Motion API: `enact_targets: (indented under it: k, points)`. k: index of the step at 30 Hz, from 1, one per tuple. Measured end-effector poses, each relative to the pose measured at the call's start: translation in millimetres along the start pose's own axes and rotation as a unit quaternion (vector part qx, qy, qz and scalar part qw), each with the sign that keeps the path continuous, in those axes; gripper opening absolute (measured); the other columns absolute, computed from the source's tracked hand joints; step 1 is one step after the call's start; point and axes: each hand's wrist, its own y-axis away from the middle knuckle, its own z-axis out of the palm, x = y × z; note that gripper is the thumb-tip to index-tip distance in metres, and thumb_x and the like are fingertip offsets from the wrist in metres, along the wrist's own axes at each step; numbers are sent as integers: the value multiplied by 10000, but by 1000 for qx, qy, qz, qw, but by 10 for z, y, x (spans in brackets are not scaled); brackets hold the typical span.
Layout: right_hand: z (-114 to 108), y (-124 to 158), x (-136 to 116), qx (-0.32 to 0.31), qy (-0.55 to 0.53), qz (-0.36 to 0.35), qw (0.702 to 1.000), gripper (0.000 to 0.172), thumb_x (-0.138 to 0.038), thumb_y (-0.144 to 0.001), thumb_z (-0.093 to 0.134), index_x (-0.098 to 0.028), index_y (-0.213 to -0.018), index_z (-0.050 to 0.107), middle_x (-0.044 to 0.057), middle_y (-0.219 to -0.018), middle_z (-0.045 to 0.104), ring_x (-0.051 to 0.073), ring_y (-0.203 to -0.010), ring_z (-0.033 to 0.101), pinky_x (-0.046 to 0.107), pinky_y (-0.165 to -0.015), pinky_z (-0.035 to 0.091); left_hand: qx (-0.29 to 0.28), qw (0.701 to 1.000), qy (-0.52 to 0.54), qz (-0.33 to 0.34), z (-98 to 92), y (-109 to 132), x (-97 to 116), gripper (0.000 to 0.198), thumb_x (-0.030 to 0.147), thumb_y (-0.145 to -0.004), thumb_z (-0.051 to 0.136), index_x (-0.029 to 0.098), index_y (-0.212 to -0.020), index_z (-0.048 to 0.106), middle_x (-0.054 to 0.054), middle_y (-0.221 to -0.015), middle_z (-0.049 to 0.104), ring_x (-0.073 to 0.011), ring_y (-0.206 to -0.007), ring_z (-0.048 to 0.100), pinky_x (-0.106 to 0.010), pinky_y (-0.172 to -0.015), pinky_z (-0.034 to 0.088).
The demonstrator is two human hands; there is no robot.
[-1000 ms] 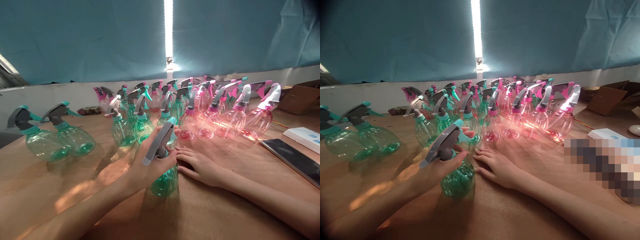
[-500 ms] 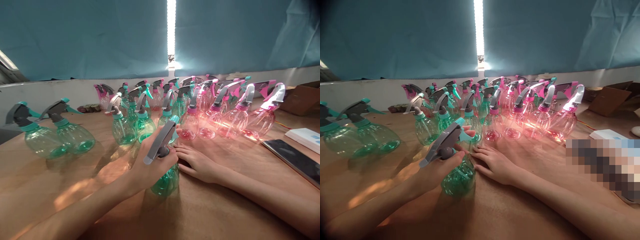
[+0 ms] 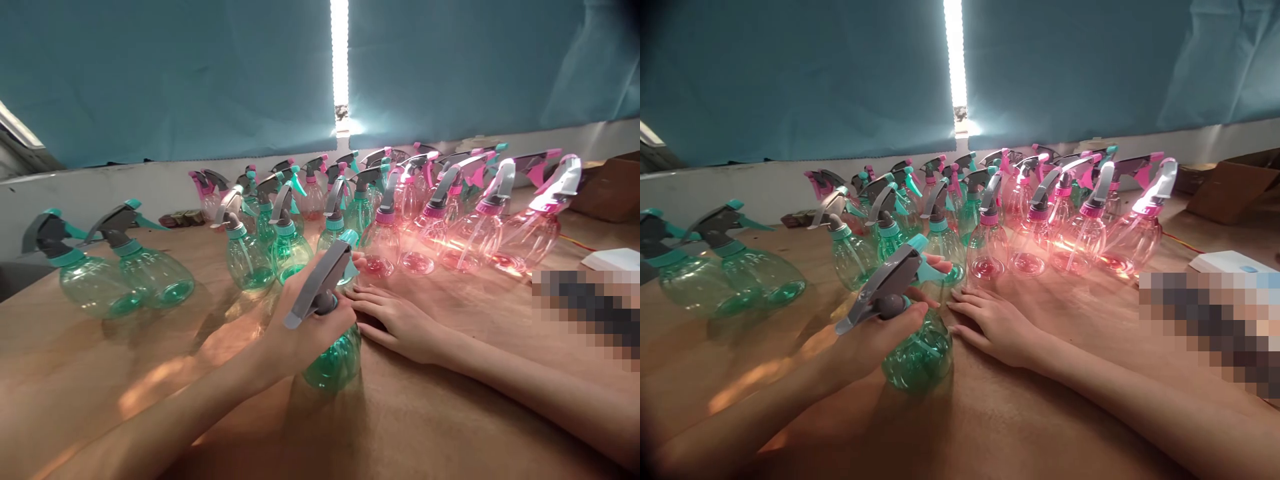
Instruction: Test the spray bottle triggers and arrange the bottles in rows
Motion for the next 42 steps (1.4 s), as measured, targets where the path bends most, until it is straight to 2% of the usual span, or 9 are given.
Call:
enact_targets:
  k: [4, 9, 12, 16, 18, 21, 36, 39, 42]
  points:
    - [8, 10, 18, -3, 9, 10, 1000, 454, -427, -996, 443, -199, -1376, 538, 101, -1409, 567, 285, -1356, 446, 496, -1112, 392, -4, 1000, 23, -11, 1, -1, -1, 278, 196, -715, 498, 232, -980, 572, 73, -584, 395, -99, -483, 368, -234, -465, 332]
    - [9, 11, 19, -2, 12, 16, 1000, 465, -433, -993, 449, -197, -1384, 537, 103, -1406, 570, 290, -1349, 456, 495, -1113, 391, -6, 999, 28, -20, -6, 0, 6, 362, 208, -718, 507, 227, -1075, 567, 80, -579, 396, -97, -475, 383, -231, -467, 350]
    - [7, 10, 18, 3, 10, 17, 1000, 470, -434, -988, 462, -199, -1387, 537, 102, -1404, 572, 293, -1354, 450, 495, -1114, 392, -9, 1000, 11, -15, -10, 2, 16, 326, 210, -723, 502, 228, -1032, 603, 69, -586, 464, -95, -469, 414, -227, -466, 374]
    - [-10, 20, 33, 0, -1, 9, 1000, 477, -431, -990, 461, -184, -1391, 532, 114, -1434, 540, 298, -1368, 435, 507, -1116, 388, 1, 1000, 8, 0, -22, 12, 21, 343, 204, -726, 503, 227, -1049, 617, 5, -835, 650, -101, -546, 511, -228, -522, 459]
    - [-19, 28, 46, -7, -6, 5, 1000, 483, -434, -992, 455, -176, -1394, 528, 116, -1458, 514, 296, -1379, 420, 507, -1125, 376, 3, 1000, 11, 1, -35, 23, 18, 410, 189, -731, 506, 230, -1129, 597, -20, -1010, 673, -97, -581, 538, -231, -567, 494]
    - [-24, 37, 59, -13, -5, 10, 1000, 492, -446, -993, 453, -187, -1405, 516, 104, -1473, 498, 287, -1390, 405, 494, -1136, 364, -1, 1000, 5, -9, -52, 42, 15, 452, 187, -745, 506, 240, -1189, 577, -27, -1110, 664, -84, -561, 527, -229, -560, 493]
    - [-18, 34, 50, 6, -25, 8, 1000, 468, -446, -980, 488, -211, -1381, 547, 101, -1451, 524, 283, -1363, 444, 486, -1133, 369, -6, 1000, 10, -12, -57, 34, 26, 455, 191, -730, 507, 225, -1177, 588, 1, -924, 657, -86, -563, 500, -214, -532, 441]
    - [-20, 31, 41, 3, -20, 9, 1000, 482, -456, -983, 474, -197, -1384, 543, 110, -1456, 518, 288, -1369, 435, 499, -1133, 367, -9, 1000, -4, -22, -58, 31, 40, 416, 194, -731, 499, 232, -1134, 593, 41, -716, 589, -95, -511, 457, -228, -506, 414]
    - [-20, 30, 34, 2, -23, 16, 1000, 472, -444, -982, 480, -215, -1391, 537, 101, -1455, 519, 290, -1377, 424, 508, -1131, 367, -12, 999, 7, -37, -62, 25, 69, 379, 191, -717, 501, 231, -1082, 595, 84, -541, 448, -109, -470, 426, -259, -564, 466]
